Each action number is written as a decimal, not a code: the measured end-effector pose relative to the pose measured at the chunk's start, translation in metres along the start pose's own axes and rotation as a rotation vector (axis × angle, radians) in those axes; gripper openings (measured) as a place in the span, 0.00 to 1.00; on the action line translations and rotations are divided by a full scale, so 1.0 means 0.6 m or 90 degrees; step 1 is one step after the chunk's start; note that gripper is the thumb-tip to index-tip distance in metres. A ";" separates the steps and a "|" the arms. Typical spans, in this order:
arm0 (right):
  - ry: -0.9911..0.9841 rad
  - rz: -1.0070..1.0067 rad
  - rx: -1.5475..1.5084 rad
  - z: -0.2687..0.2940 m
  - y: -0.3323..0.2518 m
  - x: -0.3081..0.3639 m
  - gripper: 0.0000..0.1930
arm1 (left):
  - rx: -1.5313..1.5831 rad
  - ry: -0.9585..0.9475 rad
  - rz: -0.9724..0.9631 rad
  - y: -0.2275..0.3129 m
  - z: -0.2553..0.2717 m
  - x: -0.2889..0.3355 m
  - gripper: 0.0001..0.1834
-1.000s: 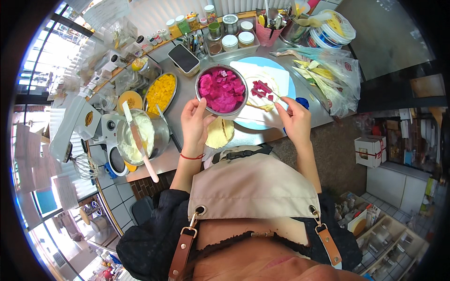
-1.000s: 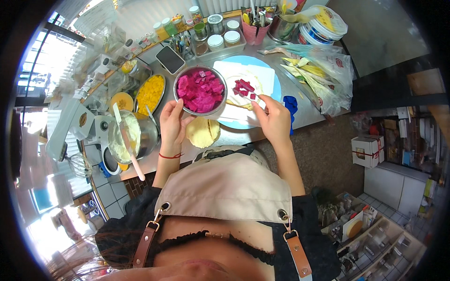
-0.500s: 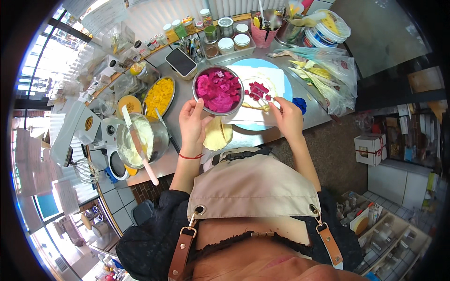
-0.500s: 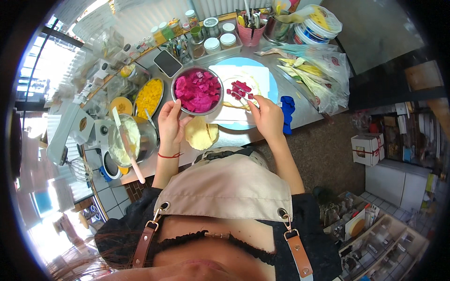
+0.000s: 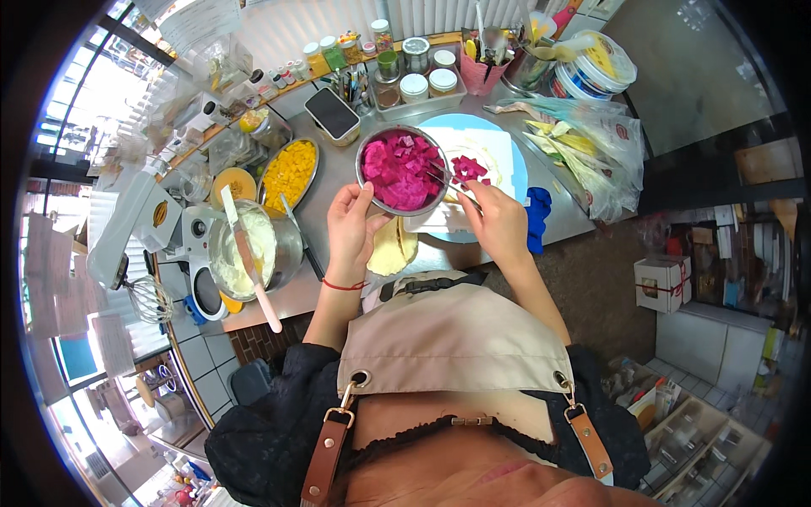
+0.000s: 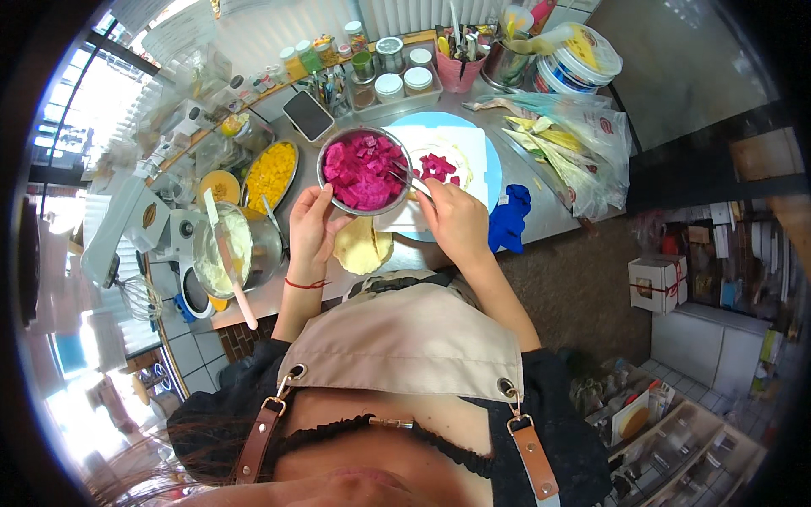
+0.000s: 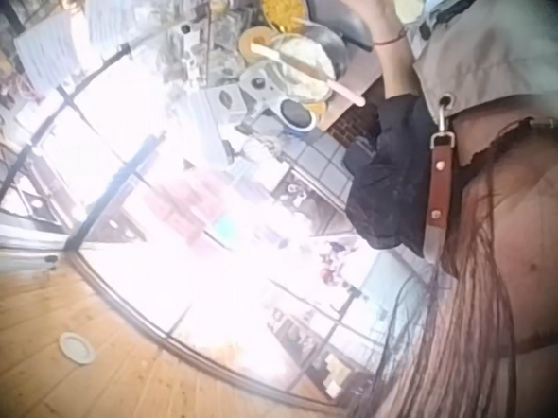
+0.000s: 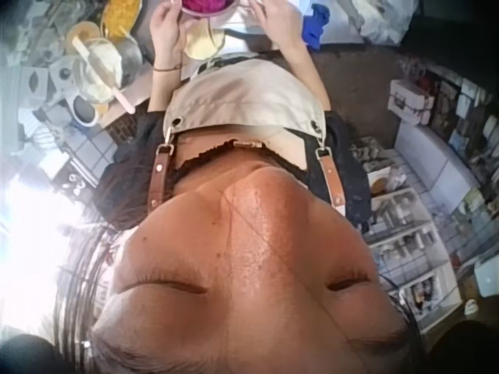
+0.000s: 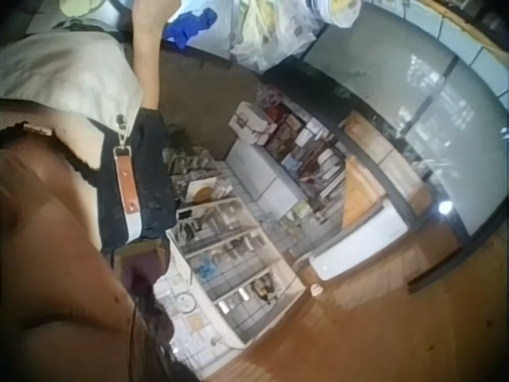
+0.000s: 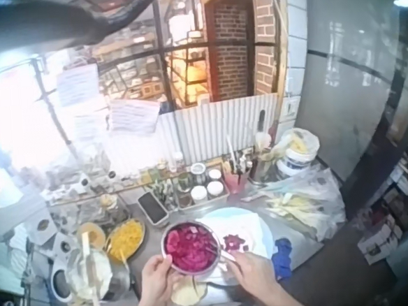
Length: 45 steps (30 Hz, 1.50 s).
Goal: The person assembles a layered crepe dessert by spreading cream on a crepe, placing a second crepe on top, and adding chopped dragon fruit. The person then fills a piping bag with cream and pipes it onto the dessert.
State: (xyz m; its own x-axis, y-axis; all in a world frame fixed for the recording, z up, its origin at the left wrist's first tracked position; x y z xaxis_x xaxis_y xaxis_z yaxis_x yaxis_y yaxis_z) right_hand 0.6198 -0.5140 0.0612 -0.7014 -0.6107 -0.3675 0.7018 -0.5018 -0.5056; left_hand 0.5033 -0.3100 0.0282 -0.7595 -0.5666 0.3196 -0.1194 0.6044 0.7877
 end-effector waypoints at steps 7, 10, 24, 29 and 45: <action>0.029 -0.042 0.007 0.018 0.048 0.016 0.12 | -0.024 0.022 -0.027 -0.004 0.026 -0.009 0.06; 0.018 -0.071 0.005 0.007 0.069 0.017 0.12 | -0.036 0.027 -0.028 0.003 0.029 -0.005 0.06; 0.010 0.031 0.002 0.026 0.025 0.000 0.11 | -0.019 -0.001 -0.005 0.007 0.013 0.005 0.05; 0.017 -0.064 -0.047 -0.007 0.085 0.010 0.12 | -0.025 0.021 -0.029 0.009 0.029 -0.003 0.06; 0.009 0.075 -0.019 0.001 0.021 -0.028 0.11 | 0.011 -0.036 0.040 0.007 0.008 0.014 0.05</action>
State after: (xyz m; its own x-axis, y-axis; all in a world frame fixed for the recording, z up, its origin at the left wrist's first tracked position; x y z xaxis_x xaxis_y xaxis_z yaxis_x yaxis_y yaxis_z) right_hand 0.6404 -0.5107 0.0614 -0.6161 -0.6556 -0.4366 0.7757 -0.4089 -0.4806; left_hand 0.4935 -0.3095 0.0320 -0.8011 -0.4946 0.3371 -0.0807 0.6472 0.7580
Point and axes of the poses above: each hand's wrist, its own x-axis away from the middle knuckle, its own z-axis out of the back of the hand, y = z × x, the point moved 2 cm from there along -x, towards the middle knuckle, and after that the axes turned 2 degrees about -y, right-handed, at the moved point
